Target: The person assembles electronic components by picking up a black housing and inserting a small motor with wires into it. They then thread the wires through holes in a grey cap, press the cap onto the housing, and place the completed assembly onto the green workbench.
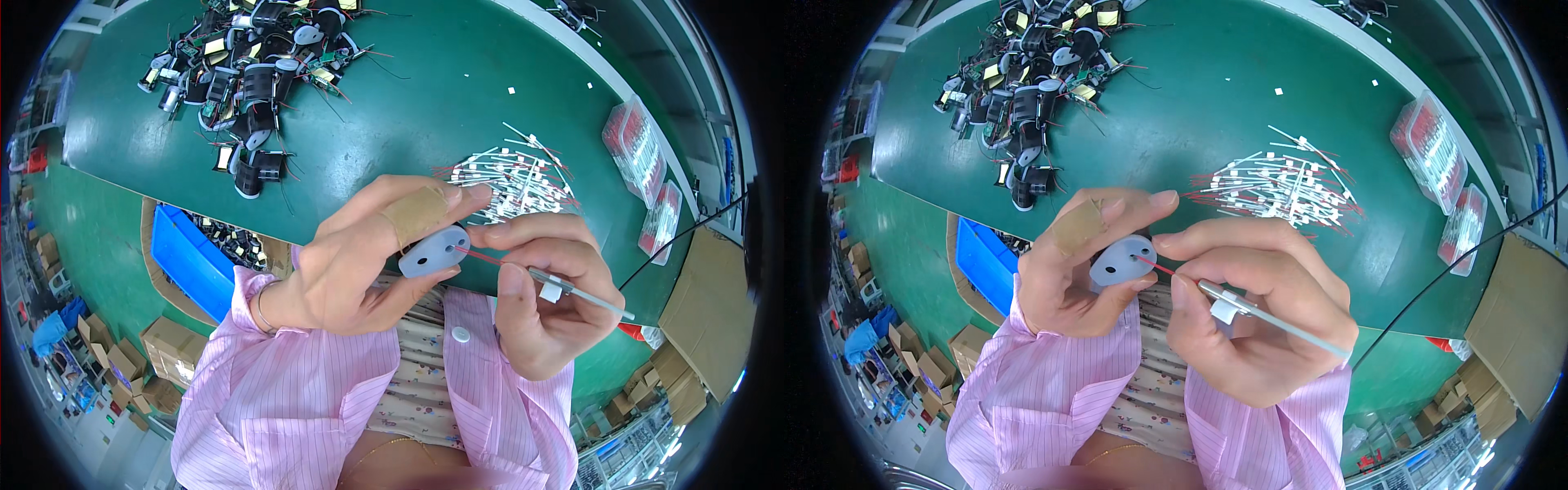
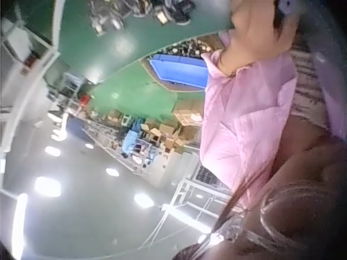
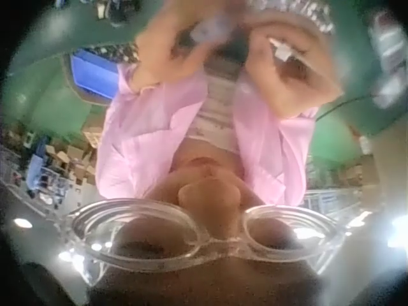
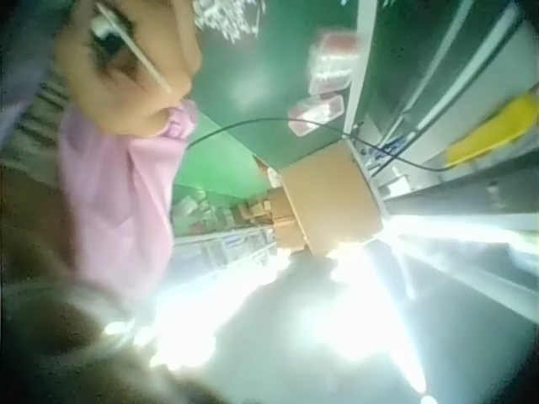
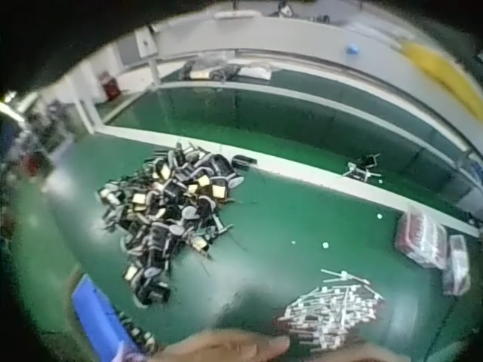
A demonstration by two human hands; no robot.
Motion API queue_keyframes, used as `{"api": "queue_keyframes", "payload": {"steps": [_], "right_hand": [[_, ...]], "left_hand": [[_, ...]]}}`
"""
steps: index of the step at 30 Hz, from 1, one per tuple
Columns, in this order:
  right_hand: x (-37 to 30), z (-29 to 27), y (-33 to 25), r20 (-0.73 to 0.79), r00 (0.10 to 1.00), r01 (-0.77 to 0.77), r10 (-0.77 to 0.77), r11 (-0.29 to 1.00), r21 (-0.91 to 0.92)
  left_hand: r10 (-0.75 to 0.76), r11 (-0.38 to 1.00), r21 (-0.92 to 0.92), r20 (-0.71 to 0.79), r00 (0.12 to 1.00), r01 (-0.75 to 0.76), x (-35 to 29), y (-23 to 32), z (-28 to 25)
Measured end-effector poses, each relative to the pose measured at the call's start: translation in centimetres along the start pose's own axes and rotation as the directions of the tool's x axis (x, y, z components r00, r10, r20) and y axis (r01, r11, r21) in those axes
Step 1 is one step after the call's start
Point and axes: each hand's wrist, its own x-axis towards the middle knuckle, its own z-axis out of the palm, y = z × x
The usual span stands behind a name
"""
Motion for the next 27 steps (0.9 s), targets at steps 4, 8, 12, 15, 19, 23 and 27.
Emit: {"api": "queue_keyframes", "payload": {"steps": [4, 8, 12, 15, 19, 23, 27], "right_hand": [[0.4, -0.2, -0.7, 0.049, 0.998, 0.037, -0.033, 0.996, -0.080], [0.2, 0.0, -1.3, 0.066, 0.997, 0.059, -0.049, 0.985, -0.163], [0.3, 0.0, -1.4, 0.068, 0.996, 0.067, -0.053, 0.976, -0.206], [0.3, 0.1, -1.2, 0.081, 0.995, 0.078, -0.063, 0.975, -0.207], [0.6, -0.1, -1.4, 0.115, 0.992, 0.072, -0.048, 0.974, -0.214], [0.8, -0.6, -1.4, 0.173, 0.983, 0.093, -0.062, 0.979, -0.180], [1.0, -0.8, -1.6, 0.221, 0.973, 0.105, -0.063, 0.978, -0.180]], "left_hand": [[-0.011, 0.999, 0.043, -0.004, 1.000, 0.011, 0.2, 0.3, 0.1], [-0.012, 0.999, 0.051, -0.020, 1.000, 0.013, 0.0, 0.6, 0.1], [-0.004, 0.999, 0.050, -0.008, 1.000, 0.004, 0.3, 0.5, 0.3], [0.003, 0.998, 0.063, -0.010, 1.000, -0.003, 0.2, 0.5, 0.2], [-0.002, 0.998, 0.059, 0.003, 1.000, 0.002, 0.2, 0.5, 0.1], [-0.006, 0.999, 0.033, 0.010, 1.000, 0.005, 0.1, 0.5, -0.1], [-0.008, 1.000, 0.019, 0.014, 1.000, 0.007, -0.1, 0.3, -0.2]]}}
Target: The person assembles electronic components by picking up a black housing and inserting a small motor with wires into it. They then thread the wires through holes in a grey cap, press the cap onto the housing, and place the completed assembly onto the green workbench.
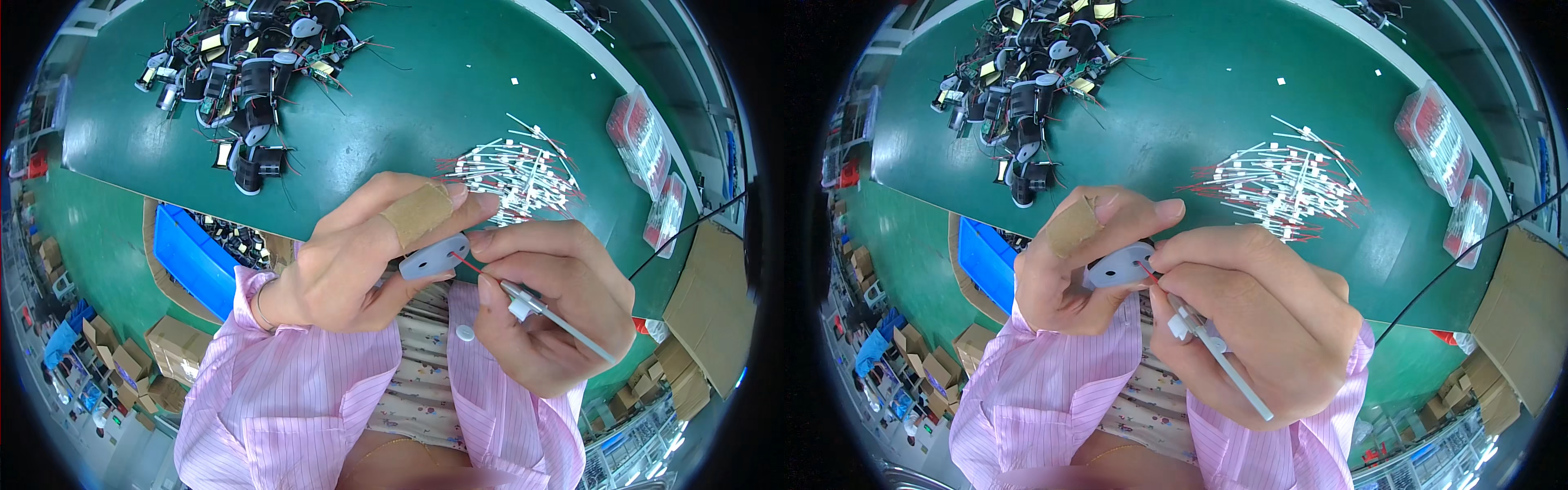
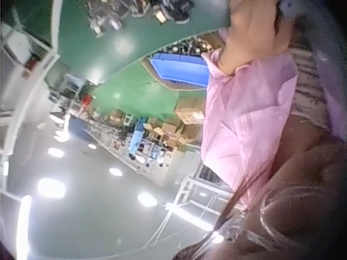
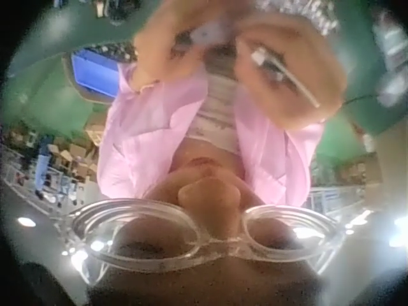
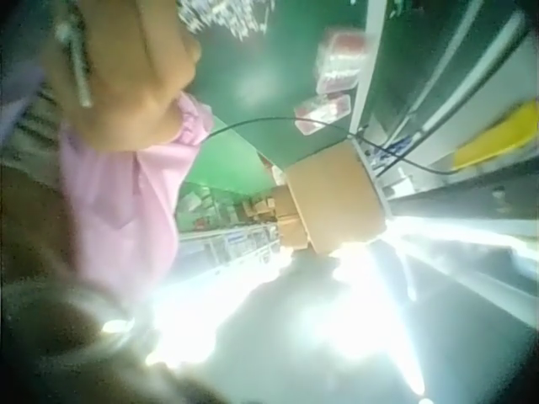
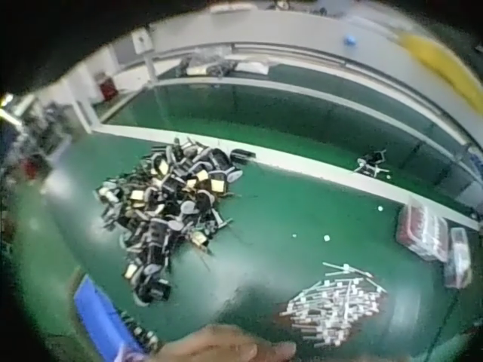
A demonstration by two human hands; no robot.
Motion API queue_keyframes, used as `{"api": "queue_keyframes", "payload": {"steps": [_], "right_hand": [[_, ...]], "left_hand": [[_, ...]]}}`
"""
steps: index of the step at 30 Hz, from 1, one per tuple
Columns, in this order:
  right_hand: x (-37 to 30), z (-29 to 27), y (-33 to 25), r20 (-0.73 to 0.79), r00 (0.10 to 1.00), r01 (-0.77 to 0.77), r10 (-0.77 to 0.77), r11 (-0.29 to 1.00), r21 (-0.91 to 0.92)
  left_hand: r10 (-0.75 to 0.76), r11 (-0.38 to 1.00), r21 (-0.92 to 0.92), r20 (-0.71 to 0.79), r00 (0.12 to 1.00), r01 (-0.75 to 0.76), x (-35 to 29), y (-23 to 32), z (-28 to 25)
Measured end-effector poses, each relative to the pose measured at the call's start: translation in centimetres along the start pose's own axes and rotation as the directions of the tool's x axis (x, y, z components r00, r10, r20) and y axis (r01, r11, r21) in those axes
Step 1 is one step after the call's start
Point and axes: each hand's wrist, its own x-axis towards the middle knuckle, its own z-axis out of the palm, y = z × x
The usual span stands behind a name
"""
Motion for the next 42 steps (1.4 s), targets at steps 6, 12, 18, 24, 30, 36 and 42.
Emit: {"api": "queue_keyframes", "payload": {"steps": [6, 12, 18, 24, 30, 36, 42], "right_hand": [[0.4, -0.5, 0.0, 0.055, 0.998, 0.020, -0.020, 1.000, -0.001], [0.1, 0.1, -0.3, 0.014, 1.000, 0.020, -0.019, 0.998, -0.053], [-0.1, 1.1, 0.0, -0.040, 0.992, 0.111, -0.118, 0.983, -0.144], [0.1, 0.8, 0.0, -0.016, 0.992, 0.125, -0.128, 0.982, -0.139], [0.0, 0.5, -0.2, 0.018, 0.994, 0.111, -0.110, 0.981, -0.157], [-0.1, 1.1, -0.1, -0.033, 0.988, 0.146, -0.154, 0.975, -0.166], [0.1, 1.4, 0.0, -0.083, 0.990, 0.102, -0.112, 0.988, -0.115]], "left_hand": [[-0.015, 1.000, -0.012, 0.023, 1.000, 0.016, 0.0, 0.2, -0.3], [0.014, 1.000, -0.008, -0.001, 1.000, -0.014, 0.1, 0.0, 0.1], [0.048, 0.983, 0.179, -0.051, 0.998, -0.038, 0.7, 0.5, 0.0], [0.081, 0.965, 0.253, -0.026, 0.996, -0.072, 0.9, 0.6, -0.1], [0.112, 0.962, 0.255, -0.032, 0.993, -0.100, 0.7, 0.4, -0.2], [0.116, 0.962, 0.253, -0.042, 0.992, -0.102, 0.8, 0.3, 0.0], [0.113, 0.974, 0.204, -0.061, 0.992, -0.099, 0.4, 0.1, 0.0]]}}
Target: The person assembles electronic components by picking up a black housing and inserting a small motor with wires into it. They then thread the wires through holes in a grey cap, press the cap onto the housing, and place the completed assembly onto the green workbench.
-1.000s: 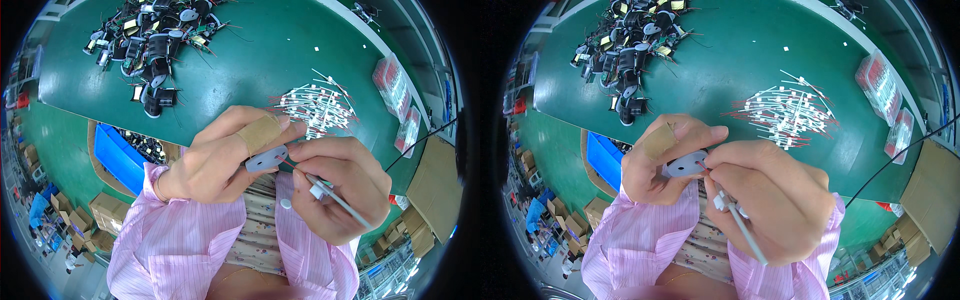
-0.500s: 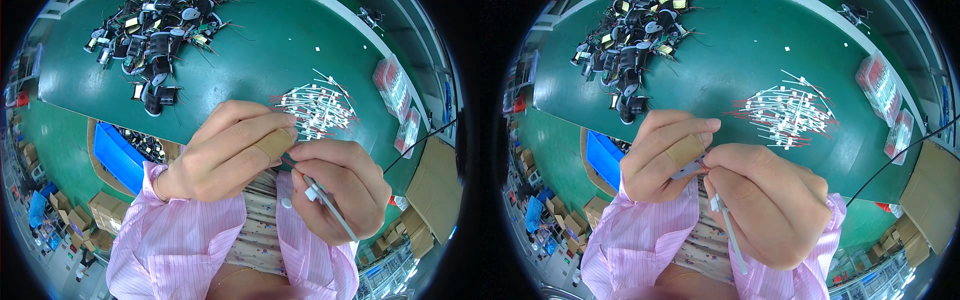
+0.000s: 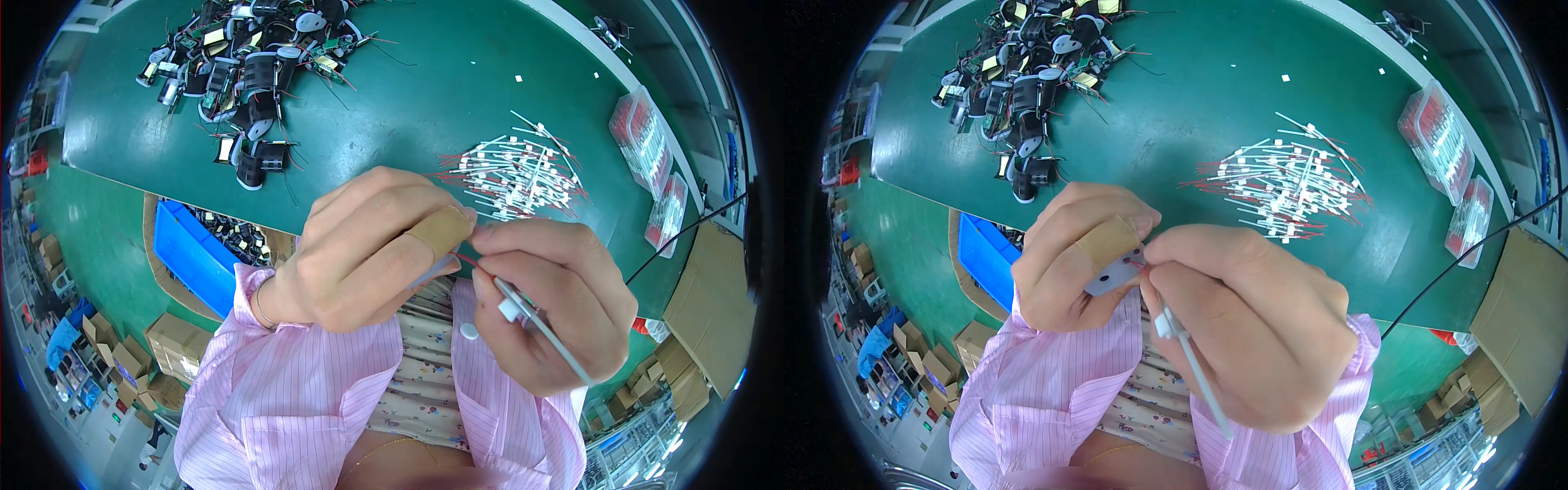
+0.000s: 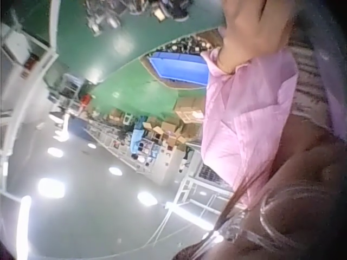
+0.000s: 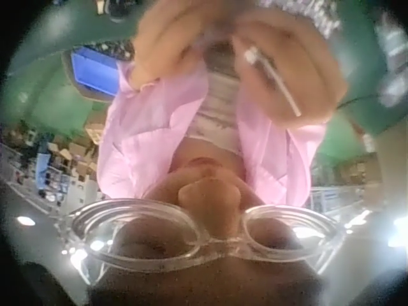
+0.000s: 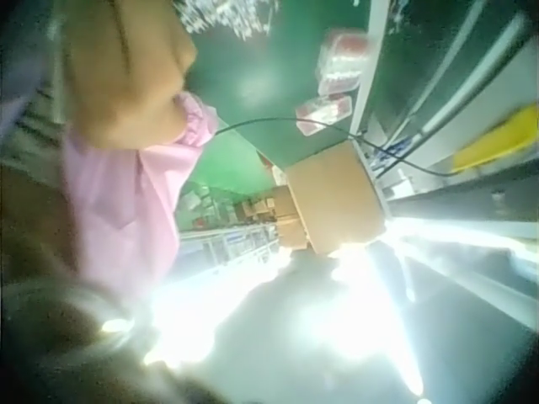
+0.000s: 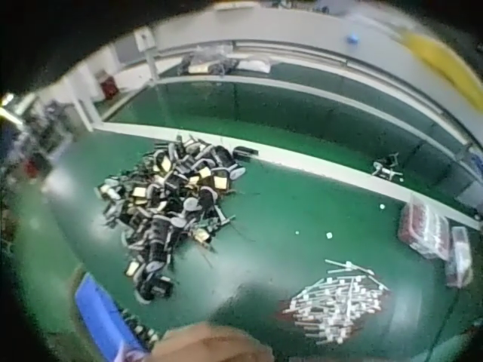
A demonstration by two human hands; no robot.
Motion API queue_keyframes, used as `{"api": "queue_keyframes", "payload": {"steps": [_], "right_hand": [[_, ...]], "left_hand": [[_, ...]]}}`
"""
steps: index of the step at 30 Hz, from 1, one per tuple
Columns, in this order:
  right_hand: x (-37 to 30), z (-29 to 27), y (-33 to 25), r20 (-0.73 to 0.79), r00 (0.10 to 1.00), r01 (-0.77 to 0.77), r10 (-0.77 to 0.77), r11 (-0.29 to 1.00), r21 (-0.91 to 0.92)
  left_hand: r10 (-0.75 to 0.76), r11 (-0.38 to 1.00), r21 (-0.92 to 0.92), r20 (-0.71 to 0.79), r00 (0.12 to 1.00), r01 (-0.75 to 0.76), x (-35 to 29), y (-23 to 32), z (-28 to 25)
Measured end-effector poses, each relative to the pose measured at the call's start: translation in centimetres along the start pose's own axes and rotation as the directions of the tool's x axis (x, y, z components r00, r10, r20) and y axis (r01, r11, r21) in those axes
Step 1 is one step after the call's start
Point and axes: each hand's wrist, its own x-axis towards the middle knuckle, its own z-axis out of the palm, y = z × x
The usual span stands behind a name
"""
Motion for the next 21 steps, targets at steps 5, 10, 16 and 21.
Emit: {"api": "queue_keyframes", "payload": {"steps": [5, 10, 16, 21], "right_hand": [[-0.5, 0.4, -0.7, -0.049, 0.999, -0.007, 0.003, 0.996, -0.086], [-0.7, 0.9, -0.9, -0.057, 0.998, 0.026, -0.036, 0.985, -0.170], [-0.5, 1.0, -1.2, -0.042, 0.997, 0.051, -0.064, 0.964, -0.263], [-0.2, 0.6, -0.4, 0.010, 0.994, 0.110, -0.110, 0.989, -0.096]], "left_hand": [[0.063, 0.994, 0.092, 0.010, 0.998, -0.064, 0.3, -0.1, 0.1], [0.064, 0.988, 0.138, 0.014, 0.998, -0.066, 0.2, -0.1, 0.0], [0.073, 0.982, 0.173, 0.043, 0.996, -0.079, 0.2, -0.1, -0.3], [0.040, 0.989, 0.142, 0.004, 0.999, -0.040, 0.2, 0.1, -0.2]]}}
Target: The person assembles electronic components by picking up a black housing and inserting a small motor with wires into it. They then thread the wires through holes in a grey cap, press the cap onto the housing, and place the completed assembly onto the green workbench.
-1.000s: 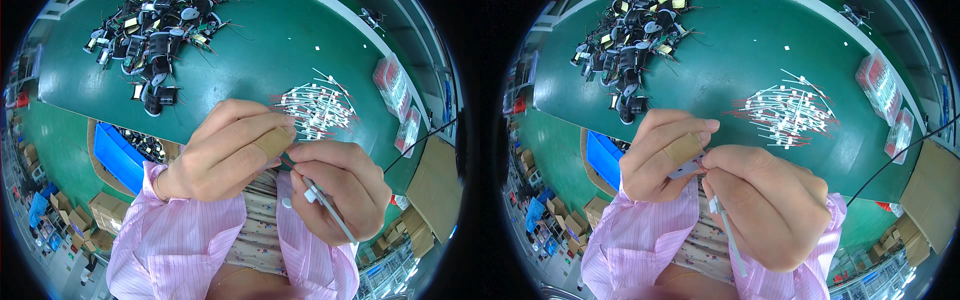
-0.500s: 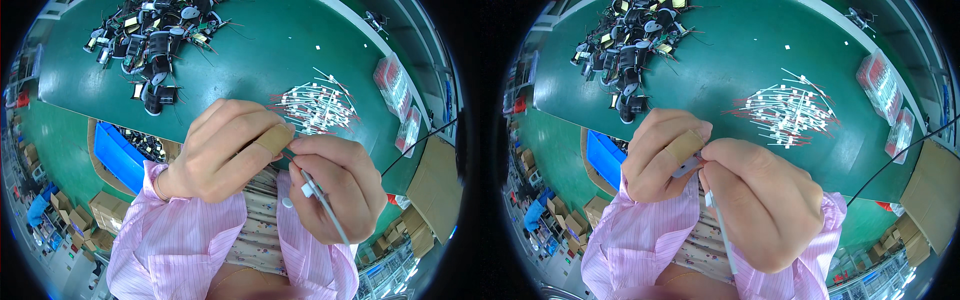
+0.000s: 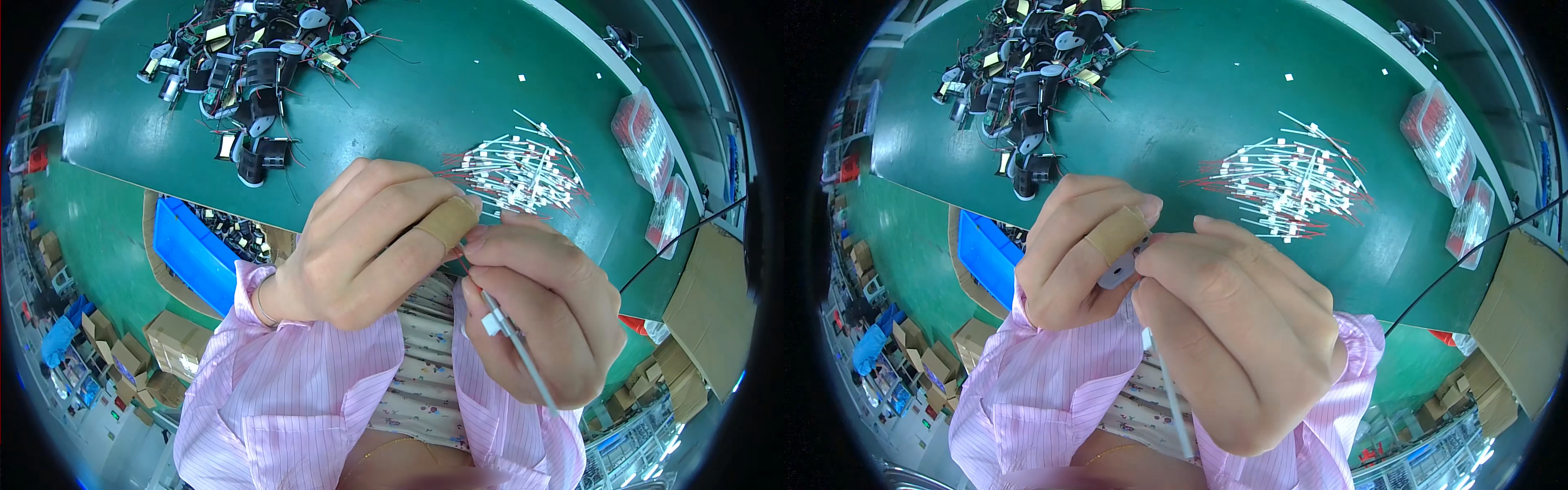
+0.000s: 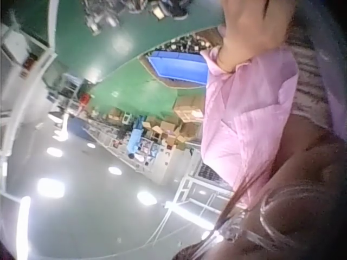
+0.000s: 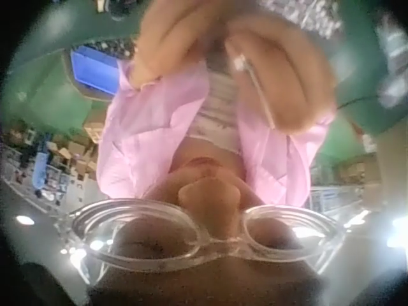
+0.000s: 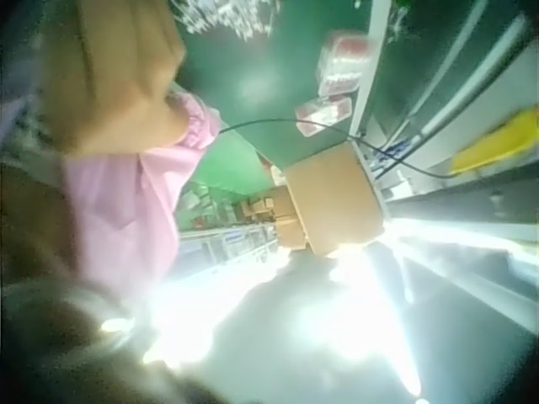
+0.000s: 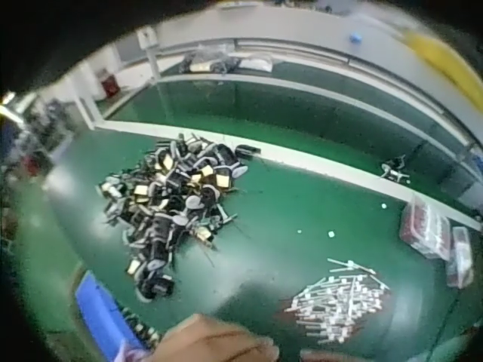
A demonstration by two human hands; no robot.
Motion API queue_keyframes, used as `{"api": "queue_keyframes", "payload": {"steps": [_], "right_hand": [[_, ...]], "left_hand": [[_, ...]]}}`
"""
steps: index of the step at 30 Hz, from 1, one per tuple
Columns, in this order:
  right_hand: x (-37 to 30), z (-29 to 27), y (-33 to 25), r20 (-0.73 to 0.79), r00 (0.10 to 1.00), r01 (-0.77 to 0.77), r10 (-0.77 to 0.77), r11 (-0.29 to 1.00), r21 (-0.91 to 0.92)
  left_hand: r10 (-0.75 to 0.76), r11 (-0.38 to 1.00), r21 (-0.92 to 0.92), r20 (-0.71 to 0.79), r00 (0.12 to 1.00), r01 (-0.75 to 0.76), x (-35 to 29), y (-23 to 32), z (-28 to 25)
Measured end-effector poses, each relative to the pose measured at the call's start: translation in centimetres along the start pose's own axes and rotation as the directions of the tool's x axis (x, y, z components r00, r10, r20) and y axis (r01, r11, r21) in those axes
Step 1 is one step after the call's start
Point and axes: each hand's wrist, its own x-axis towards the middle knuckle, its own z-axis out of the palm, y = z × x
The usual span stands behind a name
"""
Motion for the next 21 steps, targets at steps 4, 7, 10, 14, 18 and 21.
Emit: {"api": "queue_keyframes", "payload": {"steps": [4, 7, 10, 14, 18, 21], "right_hand": [[0.26, -0.38, -0.18, 0.039, 0.997, -0.065, 0.063, 0.997, 0.044], [0.26, 0.05, -0.23, -0.009, 0.999, -0.045, 0.044, 0.998, -0.041], [0.09, 0.10, -0.01, -0.017, 0.999, 0.034, -0.036, 0.995, -0.089], [0.18, 0.17, -0.24, -0.007, 1.000, 0.029, -0.030, 0.995, -0.095], [0.25, 0.19, -0.01, -0.005, 0.999, 0.034, -0.034, 0.994, -0.100], [0.32, -0.26, -0.15, 0.044, 0.999, 0.008, -0.006, 0.999, -0.047]], "left_hand": [[-0.002, 1.000, -0.019, 0.006, 1.000, 0.002, -0.05, -0.10, 0.10], [0.036, 0.999, 0.019, -0.030, 0.999, -0.035, -0.30, -0.44, 0.55], [0.064, 0.997, 0.050, -0.051, 0.997, -0.061, -0.36, -0.61, 0.51], [0.039, 0.999, 0.026, 0.035, 0.999, -0.039, -0.26, -0.39, -0.11], [0.034, 0.999, 0.015, 0.027, 0.999, -0.035, -0.19, -0.35, -0.14], [0.006, 1.000, -0.010, 0.011, 1.000, -0.006, -0.10, -0.23, -0.10]]}}
